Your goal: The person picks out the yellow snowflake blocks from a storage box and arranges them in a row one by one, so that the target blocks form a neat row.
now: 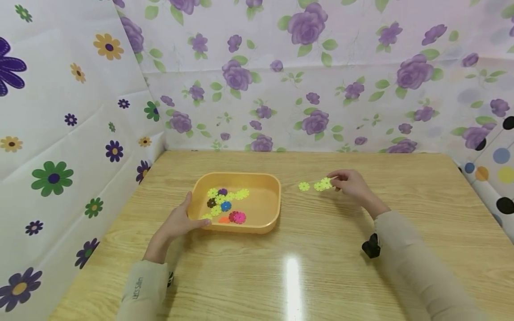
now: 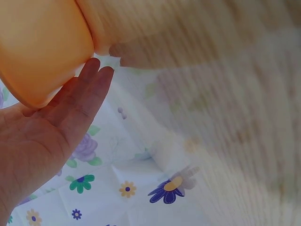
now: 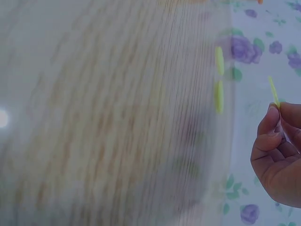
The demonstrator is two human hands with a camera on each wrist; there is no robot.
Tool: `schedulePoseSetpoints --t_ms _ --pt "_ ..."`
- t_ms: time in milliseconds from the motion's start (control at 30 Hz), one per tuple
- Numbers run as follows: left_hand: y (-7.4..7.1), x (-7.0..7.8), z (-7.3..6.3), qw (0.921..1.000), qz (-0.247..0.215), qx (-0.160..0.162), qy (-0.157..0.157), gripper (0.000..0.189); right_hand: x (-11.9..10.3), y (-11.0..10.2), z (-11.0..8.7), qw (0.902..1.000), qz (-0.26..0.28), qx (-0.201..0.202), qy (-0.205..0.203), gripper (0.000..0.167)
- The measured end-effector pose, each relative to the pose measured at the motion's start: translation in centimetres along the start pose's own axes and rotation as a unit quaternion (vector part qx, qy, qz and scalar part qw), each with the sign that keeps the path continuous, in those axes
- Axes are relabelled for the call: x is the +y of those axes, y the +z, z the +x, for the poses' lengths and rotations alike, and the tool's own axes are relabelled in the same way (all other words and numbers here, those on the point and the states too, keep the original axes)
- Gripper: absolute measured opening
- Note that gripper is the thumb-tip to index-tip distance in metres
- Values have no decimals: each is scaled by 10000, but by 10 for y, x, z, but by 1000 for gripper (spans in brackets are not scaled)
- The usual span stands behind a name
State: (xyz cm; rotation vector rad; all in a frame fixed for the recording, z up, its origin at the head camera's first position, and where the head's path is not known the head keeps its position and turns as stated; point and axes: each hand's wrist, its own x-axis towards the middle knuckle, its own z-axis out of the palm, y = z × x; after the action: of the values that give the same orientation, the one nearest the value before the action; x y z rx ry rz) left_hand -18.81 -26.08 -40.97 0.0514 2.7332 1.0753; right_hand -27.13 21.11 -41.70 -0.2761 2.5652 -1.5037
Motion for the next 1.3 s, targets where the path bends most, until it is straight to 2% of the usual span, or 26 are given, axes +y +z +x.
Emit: schedulePoseSetpoints --t_ms 267,867,1100,1300 --pt "0 -1 -1 9999 -47 19 96 110 9 -8 5 9996 -173 87 191 28" --pt "1 1 3 10000 -4 -20 -85 111 37 -18 17 9951 -690 192 684 29" --pt "1 2 3 10000 -10 -7 -82 110 36 -23 11 9913 -983 377 792 33" --pt "0 2 2 10000 -29 16 27 110 30 -21 7 9915 -1016 318 744 37"
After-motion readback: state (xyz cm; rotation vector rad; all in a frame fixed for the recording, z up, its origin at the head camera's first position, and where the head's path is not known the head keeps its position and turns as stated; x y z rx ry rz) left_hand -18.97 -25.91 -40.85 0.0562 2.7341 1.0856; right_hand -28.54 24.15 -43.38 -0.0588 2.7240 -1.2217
